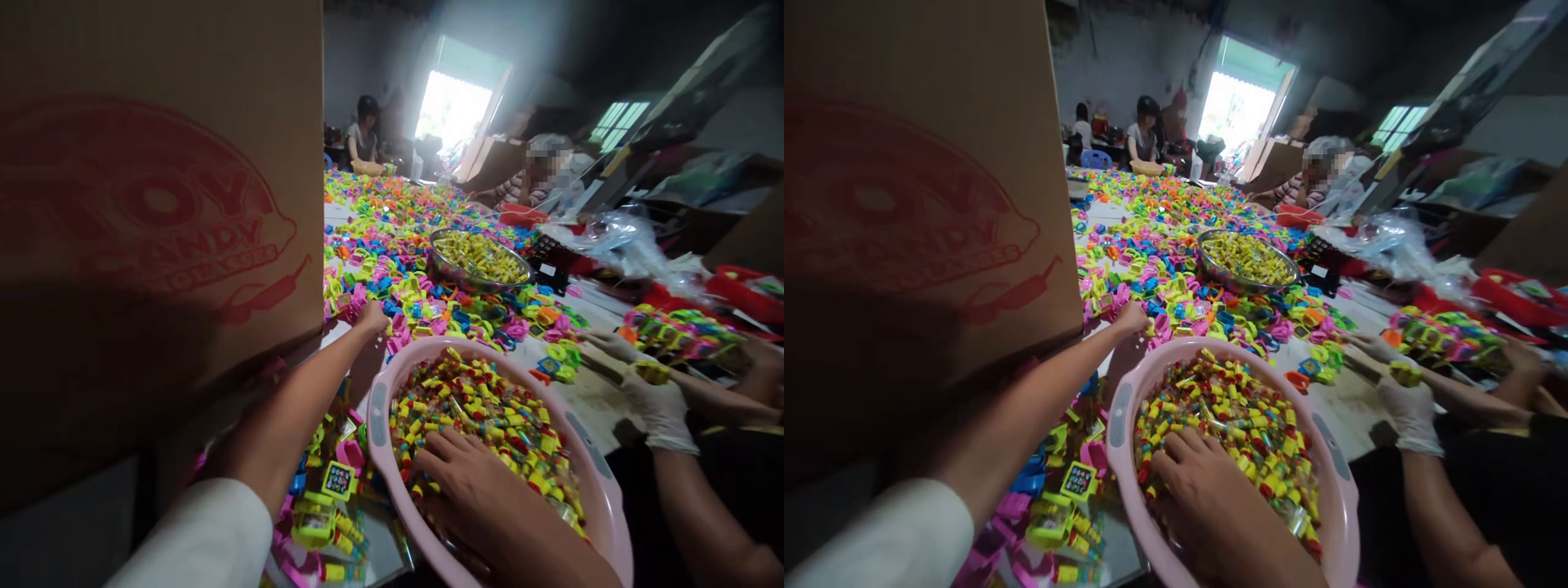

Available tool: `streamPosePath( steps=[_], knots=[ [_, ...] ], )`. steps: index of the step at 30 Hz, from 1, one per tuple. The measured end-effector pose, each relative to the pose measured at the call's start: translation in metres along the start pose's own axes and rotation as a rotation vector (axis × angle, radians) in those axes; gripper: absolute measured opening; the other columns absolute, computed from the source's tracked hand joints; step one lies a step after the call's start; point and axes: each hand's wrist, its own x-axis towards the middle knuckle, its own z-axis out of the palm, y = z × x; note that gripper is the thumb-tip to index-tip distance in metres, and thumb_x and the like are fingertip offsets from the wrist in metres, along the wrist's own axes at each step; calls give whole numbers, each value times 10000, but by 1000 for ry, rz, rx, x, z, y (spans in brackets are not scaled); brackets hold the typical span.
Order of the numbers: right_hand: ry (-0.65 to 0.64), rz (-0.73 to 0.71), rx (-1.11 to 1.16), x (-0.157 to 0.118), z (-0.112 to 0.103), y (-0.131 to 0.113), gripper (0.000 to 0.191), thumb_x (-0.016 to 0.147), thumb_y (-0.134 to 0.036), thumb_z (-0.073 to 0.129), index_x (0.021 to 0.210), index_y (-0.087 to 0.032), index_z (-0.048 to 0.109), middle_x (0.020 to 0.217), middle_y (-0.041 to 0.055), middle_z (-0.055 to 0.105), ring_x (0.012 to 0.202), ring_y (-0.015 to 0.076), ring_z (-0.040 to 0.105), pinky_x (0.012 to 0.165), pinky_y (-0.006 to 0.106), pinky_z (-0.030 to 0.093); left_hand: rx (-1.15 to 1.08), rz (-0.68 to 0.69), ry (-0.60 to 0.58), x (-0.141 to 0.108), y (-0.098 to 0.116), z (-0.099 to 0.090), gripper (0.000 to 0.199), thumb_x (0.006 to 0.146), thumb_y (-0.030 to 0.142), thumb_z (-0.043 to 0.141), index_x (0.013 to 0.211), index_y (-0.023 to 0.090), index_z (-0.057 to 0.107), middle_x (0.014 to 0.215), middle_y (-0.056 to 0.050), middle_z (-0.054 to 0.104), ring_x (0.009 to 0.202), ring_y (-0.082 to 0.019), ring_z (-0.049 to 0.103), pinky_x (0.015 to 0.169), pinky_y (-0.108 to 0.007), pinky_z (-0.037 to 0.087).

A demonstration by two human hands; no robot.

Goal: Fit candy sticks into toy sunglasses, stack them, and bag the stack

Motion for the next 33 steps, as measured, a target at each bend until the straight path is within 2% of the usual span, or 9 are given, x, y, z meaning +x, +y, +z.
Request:
streamPosePath(
  steps=[7,13,16,19,22,25,27,30,33],
  knots=[
    [161,-13,96,-4,-5,0,203,1088,-93,629,941,-232,614,1006,40,728,921,255,690,804,396,541,-116,-60,-16,1,3,4,317,1061,367,761,1283,145,719,1215,-97,759,997,-217,763,852,-394,683],
    [417,0,301,-34,-6,-5,196,1079,-182,571,1256,-261,600,1157,92,730,973,251,728,831,363,604,-191,-62,18,-18,20,13,331,1064,364,755,1318,157,710,1250,-99,755,1024,-227,764,870,-412,687],
    [582,29,395,-50,-1,-3,134,1064,-221,610,1182,-272,648,1107,76,752,982,246,758,854,335,621,-197,-1,59,-32,28,2,276,1053,348,773,1231,142,732,1163,-81,771,959,-206,766,837,-387,683],
    [700,145,538,-62,12,0,71,1108,-271,632,1132,-282,698,1059,51,749,960,219,761,857,298,625,-221,127,108,-57,35,-23,155,1023,258,794,1045,111,753,970,-62,788,804,-170,757,742,-309,648],
    [781,196,732,-70,25,-4,58,1090,-332,719,1104,-278,734,1012,43,723,879,202,741,778,276,640,-295,281,151,-108,38,-49,102,1035,179,727,974,99,744,894,-83,808,701,-141,750,665,-234,593],
    [772,256,821,-74,26,-17,93,1099,-355,710,1116,-275,754,1080,72,698,919,216,735,716,277,656,-396,430,253,-193,24,-60,110,1044,241,721,1115,158,726,964,-41,823,733,-128,757,702,-232,622],
    [742,275,779,-74,19,-31,140,1136,-360,632,1135,-281,747,1159,100,683,996,233,739,695,274,664,-439,636,359,-259,3,-53,111,1001,279,783,1041,178,760,903,-22,811,749,-151,762,705,-249,632],
    [648,165,649,-69,7,-56,201,1163,-301,528,1266,-284,699,1204,117,717,1068,239,759,786,283,680,-311,725,485,-345,-35,-28,39,998,217,788,970,234,767,859,26,778,739,-120,733,710,-212,603],
    [527,-4,574,-62,2,-78,268,1175,-230,480,1404,-283,609,1208,88,780,1082,215,790,933,284,660,-155,773,564,-394,-64,1,132,992,121,771,1012,250,747,969,24,794,840,-114,754,780,-198,603]
  ],
)
